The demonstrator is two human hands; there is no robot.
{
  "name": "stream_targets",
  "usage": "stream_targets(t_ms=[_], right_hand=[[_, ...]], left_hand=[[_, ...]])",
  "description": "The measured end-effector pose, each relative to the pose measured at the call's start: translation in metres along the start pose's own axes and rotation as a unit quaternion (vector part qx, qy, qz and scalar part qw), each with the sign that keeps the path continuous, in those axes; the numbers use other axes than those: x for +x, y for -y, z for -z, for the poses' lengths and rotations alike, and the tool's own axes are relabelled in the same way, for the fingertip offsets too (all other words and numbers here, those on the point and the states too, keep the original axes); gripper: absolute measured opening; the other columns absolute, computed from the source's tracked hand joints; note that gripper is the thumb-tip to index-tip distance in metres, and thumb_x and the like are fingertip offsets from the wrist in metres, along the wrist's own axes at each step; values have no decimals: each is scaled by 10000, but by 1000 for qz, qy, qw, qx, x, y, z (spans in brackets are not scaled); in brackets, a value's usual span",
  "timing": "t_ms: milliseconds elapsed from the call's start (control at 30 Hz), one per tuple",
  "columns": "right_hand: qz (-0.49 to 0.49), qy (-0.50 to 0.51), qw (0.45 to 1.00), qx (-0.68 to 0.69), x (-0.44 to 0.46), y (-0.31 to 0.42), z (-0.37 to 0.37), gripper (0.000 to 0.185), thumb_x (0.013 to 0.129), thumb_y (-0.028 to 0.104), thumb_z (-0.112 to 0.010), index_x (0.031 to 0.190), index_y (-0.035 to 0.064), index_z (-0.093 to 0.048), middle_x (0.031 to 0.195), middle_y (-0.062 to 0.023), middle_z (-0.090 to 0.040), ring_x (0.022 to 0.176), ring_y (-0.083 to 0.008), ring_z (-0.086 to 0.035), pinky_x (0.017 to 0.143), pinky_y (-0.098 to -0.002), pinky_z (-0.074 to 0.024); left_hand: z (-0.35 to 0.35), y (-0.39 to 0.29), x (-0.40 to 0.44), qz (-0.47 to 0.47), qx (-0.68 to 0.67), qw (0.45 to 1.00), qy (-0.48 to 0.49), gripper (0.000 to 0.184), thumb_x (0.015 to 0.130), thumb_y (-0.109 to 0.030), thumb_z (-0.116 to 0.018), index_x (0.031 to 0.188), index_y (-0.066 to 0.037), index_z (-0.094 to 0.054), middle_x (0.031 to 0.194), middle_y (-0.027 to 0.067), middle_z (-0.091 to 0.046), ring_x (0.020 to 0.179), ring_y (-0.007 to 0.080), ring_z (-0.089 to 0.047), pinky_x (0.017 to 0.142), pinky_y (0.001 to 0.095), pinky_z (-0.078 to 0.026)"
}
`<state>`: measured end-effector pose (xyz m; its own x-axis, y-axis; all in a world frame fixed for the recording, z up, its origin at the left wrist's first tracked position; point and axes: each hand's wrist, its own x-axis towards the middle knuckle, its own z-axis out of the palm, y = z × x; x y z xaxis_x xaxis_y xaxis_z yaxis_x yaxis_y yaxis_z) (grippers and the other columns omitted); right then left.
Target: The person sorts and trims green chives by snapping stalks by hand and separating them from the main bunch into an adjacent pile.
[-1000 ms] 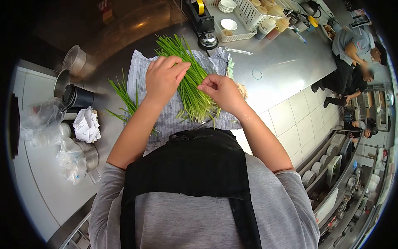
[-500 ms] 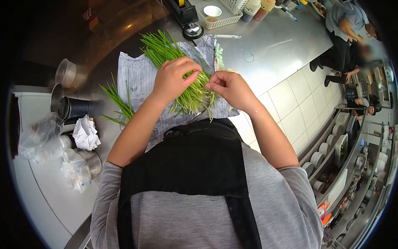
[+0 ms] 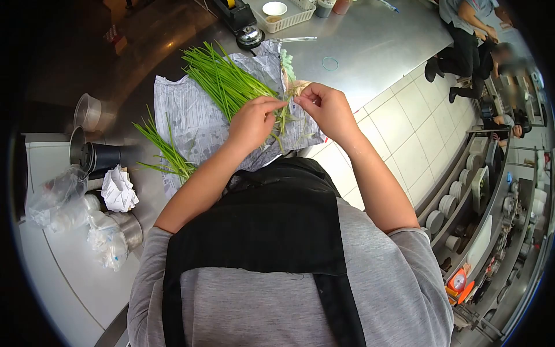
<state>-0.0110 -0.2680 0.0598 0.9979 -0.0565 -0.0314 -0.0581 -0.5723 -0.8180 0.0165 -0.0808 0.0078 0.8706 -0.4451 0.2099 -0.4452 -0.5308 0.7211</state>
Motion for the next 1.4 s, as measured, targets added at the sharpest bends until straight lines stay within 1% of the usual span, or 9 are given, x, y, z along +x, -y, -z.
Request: stream_targets(t_ms=[200, 367, 500, 633, 733, 900, 1000, 1133, 1400], right_hand=[[32, 11, 999, 25, 2, 2, -7, 157, 809, 130, -694, 797, -9, -622, 618, -37, -570, 550, -84, -462, 518, -249, -408], [74, 44, 992, 95, 11, -3, -32, 133, 809, 125, -691, 803, 6, -632, 620, -27, -573, 548, -82, -487, 513, -248, -410], [65, 155, 980, 110, 26, 7, -53, 123, 853, 122, -660, 834, 8, -620, 666, 15, -585, 606, -40, -502, 534, -220, -413], [164, 191, 966, 65, 48, 10, -83, 155, 829, 170, -683, 843, 22, -641, 650, -34, -593, 567, -89, -505, 526, -277, -410], [233, 214, 947, -60, 73, -4, -112, 238, 808, 270, -678, 815, 35, -636, 703, -116, -628, 611, -229, -596, 569, -358, -465], [240, 207, 896, -311, 89, 15, -137, 361, 791, 373, -663, 847, 19, -628, 785, -165, -661, 756, -329, -658, 649, -410, -531], [222, 230, 903, -286, 94, 13, -139, 342, 788, 351, -670, 831, 14, -634, 787, -160, -665, 769, -340, -658, 680, -419, -533], [223, 229, 935, -154, 111, -12, -136, 280, 798, 284, -660, 790, 5, -632, 763, -160, -657, 705, -339, -643, 656, -421, -517], [65, 285, 948, 126, 115, -26, -78, 217, 833, 202, -653, 816, -13, -634, 644, -78, -617, 546, -161, -569, 538, -285, -462]], left_hand=[[1, -7, -5, 3, -29, 999, -22, 171, 814, -165, -620, 950, -108, -707, 893, 71, -641, 838, 265, -609, 739, 361, -486], [2, -17, -20, 118, -327, 937, 39, 212, 839, -198, -666, 926, -4, -674, 798, 96, -662, 705, 146, -618, 654, 273, -469], [18, -13, -42, 202, -309, 929, -35, 164, 844, -136, -650, 900, 17, -668, 763, 62, -671, 688, 98, -603, 638, 251, -468], [56, 21, -82, 345, -195, 908, -133, 159, 845, -128, -644, 911, 16, -658, 789, 23, -659, 721, 69, -586, 664, 217, -454], [80, 68, -120, 390, -132, 887, -208, 216, 782, -177, -715, 868, 19, -677, 710, 39, -658, 638, 75, -565, 593, 228, -443], [105, 73, -132, 505, 121, 830, -205, 201, 805, -262, -672, 839, -67, -708, 710, 84, -679, 654, 217, -652, 602, 332, -490], [104, 46, -127, 522, 306, 767, -213, 191, 828, -277, -627, 880, -112, -707, 777, 91, -682, 709, 290, -653, 626, 389, -498], [93, 30, -146, 450, 314, 790, -273, 174, 835, -226, -616, 931, -102, -691, 804, 102, -672, 707, 292, -644, 629, 392, -498], [29, -10, -82, 309, 44, 920, -236, 156, 828, -127, -653, 965, -59, -680, 806, 80, -656, 658, 150, -591, 613, 265, -472]])
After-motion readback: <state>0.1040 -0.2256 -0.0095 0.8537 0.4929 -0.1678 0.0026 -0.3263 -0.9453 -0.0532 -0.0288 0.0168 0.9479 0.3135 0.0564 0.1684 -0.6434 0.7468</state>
